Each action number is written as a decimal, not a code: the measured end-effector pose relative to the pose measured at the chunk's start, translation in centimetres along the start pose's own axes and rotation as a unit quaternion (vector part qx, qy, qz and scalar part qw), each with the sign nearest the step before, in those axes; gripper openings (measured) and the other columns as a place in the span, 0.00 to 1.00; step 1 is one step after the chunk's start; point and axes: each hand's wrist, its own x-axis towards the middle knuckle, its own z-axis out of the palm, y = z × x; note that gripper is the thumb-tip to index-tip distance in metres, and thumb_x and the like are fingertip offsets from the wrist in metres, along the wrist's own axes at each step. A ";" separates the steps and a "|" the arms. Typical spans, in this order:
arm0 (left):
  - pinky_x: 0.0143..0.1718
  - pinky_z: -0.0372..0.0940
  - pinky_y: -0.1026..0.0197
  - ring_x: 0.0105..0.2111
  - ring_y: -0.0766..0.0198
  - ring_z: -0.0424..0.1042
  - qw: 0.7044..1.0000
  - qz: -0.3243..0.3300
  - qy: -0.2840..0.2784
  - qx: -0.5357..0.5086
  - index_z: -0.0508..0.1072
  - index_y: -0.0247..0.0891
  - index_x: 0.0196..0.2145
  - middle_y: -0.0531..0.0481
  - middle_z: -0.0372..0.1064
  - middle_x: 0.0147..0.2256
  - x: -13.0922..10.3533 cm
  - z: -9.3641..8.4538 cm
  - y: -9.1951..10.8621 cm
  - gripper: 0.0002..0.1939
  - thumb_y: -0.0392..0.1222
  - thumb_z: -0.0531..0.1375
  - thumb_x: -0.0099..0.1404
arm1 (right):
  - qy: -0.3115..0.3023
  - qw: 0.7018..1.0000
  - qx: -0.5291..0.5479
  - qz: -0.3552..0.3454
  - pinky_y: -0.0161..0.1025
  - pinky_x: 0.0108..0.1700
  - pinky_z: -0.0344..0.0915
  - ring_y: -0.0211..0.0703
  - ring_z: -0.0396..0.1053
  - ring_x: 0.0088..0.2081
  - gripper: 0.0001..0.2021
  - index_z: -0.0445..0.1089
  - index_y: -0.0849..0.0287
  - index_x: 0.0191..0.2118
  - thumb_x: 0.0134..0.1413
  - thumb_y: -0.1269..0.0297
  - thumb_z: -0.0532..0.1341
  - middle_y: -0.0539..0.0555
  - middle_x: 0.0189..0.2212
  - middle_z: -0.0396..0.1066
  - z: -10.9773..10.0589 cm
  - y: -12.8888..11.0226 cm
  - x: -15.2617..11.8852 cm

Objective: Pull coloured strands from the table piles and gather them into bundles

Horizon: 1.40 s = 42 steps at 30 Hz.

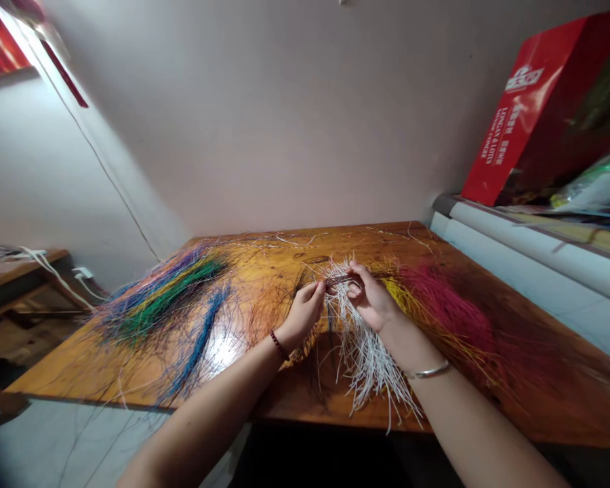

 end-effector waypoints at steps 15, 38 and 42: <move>0.14 0.40 0.70 0.14 0.77 0.44 0.995 -0.006 -0.047 -0.084 0.60 0.40 0.32 0.63 0.48 0.16 -0.4 0.2 0.6 0.22 0.60 0.60 0.56 | -0.015 1.000 -0.008 0.006 0.22 0.16 0.55 0.20 0.51 0.15 0.13 0.72 0.59 0.29 0.34 0.67 0.74 0.44 0.27 0.71 0.0 0.1 -0.3; 0.14 0.35 0.71 0.13 0.77 0.40 0.986 -0.037 -0.053 -0.154 0.58 0.41 0.31 0.63 0.43 0.18 -0.2 0.1 0.9 0.20 0.58 0.61 0.57 | -0.028 0.998 -0.008 0.046 0.21 0.16 0.54 0.20 0.53 0.15 0.11 0.71 0.57 0.30 0.38 0.73 0.71 0.42 0.26 0.70 -0.3 0.1 -0.1; 0.14 0.34 0.71 0.13 0.77 0.39 0.983 -0.048 -0.050 -0.170 0.57 0.41 0.31 0.63 0.42 0.18 -0.2 0.0 0.7 0.20 0.57 0.60 0.58 | -0.030 0.998 -0.003 0.060 0.23 0.15 0.53 0.21 0.52 0.15 0.10 0.67 0.59 0.27 0.39 0.72 0.69 0.42 0.24 0.67 -0.1 0.1 -0.2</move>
